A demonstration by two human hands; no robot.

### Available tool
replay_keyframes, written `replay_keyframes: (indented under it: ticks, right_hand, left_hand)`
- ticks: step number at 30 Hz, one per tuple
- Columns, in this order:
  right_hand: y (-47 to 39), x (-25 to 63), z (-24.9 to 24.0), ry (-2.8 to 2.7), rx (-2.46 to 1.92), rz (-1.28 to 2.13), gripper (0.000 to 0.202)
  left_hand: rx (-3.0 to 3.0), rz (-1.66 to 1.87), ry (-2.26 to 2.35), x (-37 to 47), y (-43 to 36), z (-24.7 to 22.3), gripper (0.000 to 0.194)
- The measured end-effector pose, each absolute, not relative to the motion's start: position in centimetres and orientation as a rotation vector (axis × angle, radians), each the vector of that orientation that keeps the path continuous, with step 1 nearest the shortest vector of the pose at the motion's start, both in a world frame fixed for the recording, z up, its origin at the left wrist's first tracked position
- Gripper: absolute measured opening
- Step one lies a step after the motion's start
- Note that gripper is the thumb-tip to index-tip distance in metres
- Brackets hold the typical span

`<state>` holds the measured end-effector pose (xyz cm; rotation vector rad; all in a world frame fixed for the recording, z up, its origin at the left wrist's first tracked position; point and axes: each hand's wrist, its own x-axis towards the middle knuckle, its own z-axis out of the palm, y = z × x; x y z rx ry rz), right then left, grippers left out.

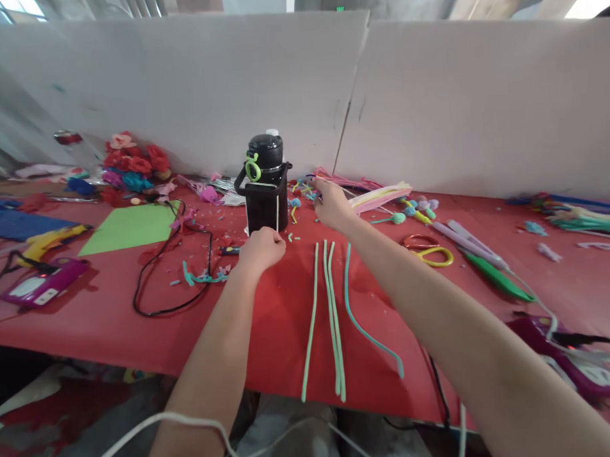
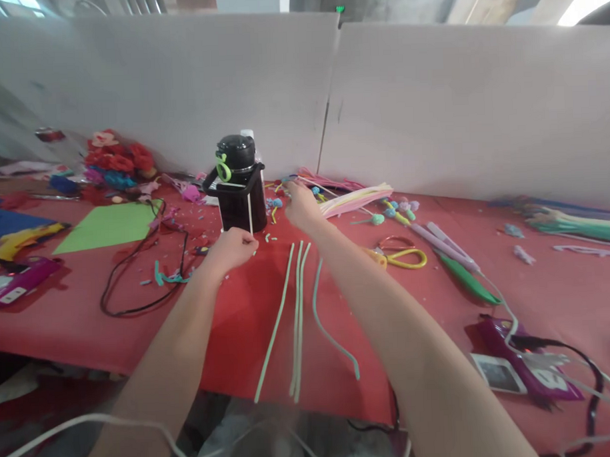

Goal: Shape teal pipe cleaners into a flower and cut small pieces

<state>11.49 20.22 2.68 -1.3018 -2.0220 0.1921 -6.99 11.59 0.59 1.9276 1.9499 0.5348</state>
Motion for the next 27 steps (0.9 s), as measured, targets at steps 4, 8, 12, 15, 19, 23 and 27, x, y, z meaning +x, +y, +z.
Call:
replay_keyframes:
  ticks: [4,8,12,15,19,23,27]
  right_hand:
    - [13.0,13.2,0.5,-2.031,-1.433,0.277,0.014]
    - [6.1,15.2,-1.3,-2.289,-1.586,0.275,0.039]
    - [4.2,17.0,-2.0,-2.202,-1.535,0.371,0.026]
    - [4.4,17.7,-2.2,-2.075,-1.455,0.437,0.022]
    - [4.5,18.0,-2.5,-2.101,-1.408,0.494,0.021]
    - [4.2,17.9,-2.7,-2.127,-1.348,0.525,0.023]
    - [4.0,17.5,-2.9,-2.145,-1.298,0.556,0.026]
  left_hand:
    - [2.004,0.469,1.806,-6.3,11.3,0.6,0.019]
    - [2.015,0.442,1.783,-6.4,11.4,0.7,0.025]
    - [1.941,0.433,1.967,-7.6,12.0,0.5,0.022]
    - [1.971,0.536,1.993,-7.9,12.4,0.4,0.018]
    - [2.070,0.652,1.886,-7.2,11.9,0.9,0.015]
    - [2.061,0.637,1.987,-6.6,11.1,1.3,0.020]
    - [2.058,0.486,2.000,-6.7,11.5,0.6,0.017]
